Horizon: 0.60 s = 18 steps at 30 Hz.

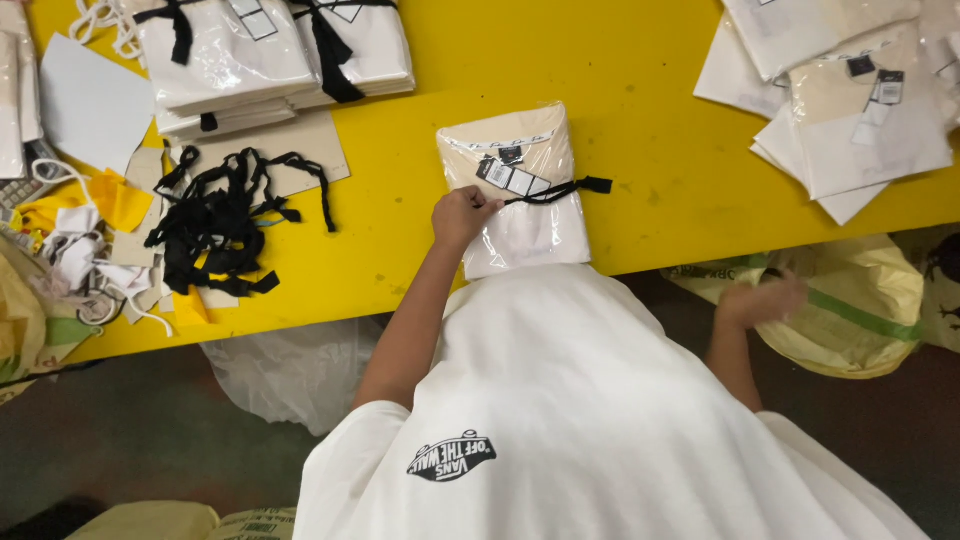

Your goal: The person stacks folded white garments on a yellow table, then wraps each stack with a black strap and ties it. The person repeats this process for multiple stacks, moving finished bundles aside.

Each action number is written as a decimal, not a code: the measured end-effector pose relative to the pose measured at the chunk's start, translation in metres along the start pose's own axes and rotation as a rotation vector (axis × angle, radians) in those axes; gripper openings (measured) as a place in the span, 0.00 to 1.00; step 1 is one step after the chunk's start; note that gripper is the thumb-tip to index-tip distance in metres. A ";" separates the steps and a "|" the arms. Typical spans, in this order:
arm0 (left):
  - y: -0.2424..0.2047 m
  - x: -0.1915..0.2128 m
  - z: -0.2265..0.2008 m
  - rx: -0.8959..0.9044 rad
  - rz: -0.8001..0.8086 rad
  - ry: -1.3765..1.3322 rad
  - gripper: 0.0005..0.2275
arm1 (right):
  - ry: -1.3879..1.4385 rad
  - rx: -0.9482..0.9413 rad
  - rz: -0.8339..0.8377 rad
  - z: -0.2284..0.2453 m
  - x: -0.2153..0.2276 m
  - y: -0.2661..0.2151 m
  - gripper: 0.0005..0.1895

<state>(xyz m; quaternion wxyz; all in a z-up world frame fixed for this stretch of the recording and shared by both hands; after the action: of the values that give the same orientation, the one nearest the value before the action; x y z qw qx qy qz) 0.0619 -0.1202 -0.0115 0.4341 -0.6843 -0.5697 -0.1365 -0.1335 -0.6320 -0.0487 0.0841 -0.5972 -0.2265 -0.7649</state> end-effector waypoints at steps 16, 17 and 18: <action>-0.017 0.015 -0.015 -0.035 -0.071 -0.033 0.15 | 0.170 1.626 0.649 0.300 0.067 -0.151 0.11; -0.018 0.016 -0.017 -0.048 -0.059 -0.041 0.14 | 0.315 1.650 0.843 0.306 0.079 -0.154 0.09; -0.019 0.016 -0.018 -0.063 -0.041 -0.045 0.14 | 0.464 1.653 1.040 0.309 0.092 -0.156 0.08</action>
<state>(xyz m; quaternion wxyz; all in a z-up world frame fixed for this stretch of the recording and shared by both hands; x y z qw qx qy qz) 0.0555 -0.1241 0.0180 0.3962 -0.6888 -0.5889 -0.1479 0.0499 -0.3428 0.0573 0.8383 -0.2124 -0.3757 -0.3333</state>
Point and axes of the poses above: each hand's wrist, its own y-axis towards the middle knuckle, its own x-axis out of the back of the hand, z = x × y, the point moved 3 cm from there along y, towards the middle knuckle, and after that the axes turned 3 degrees about -y, right-handed, at the moved point
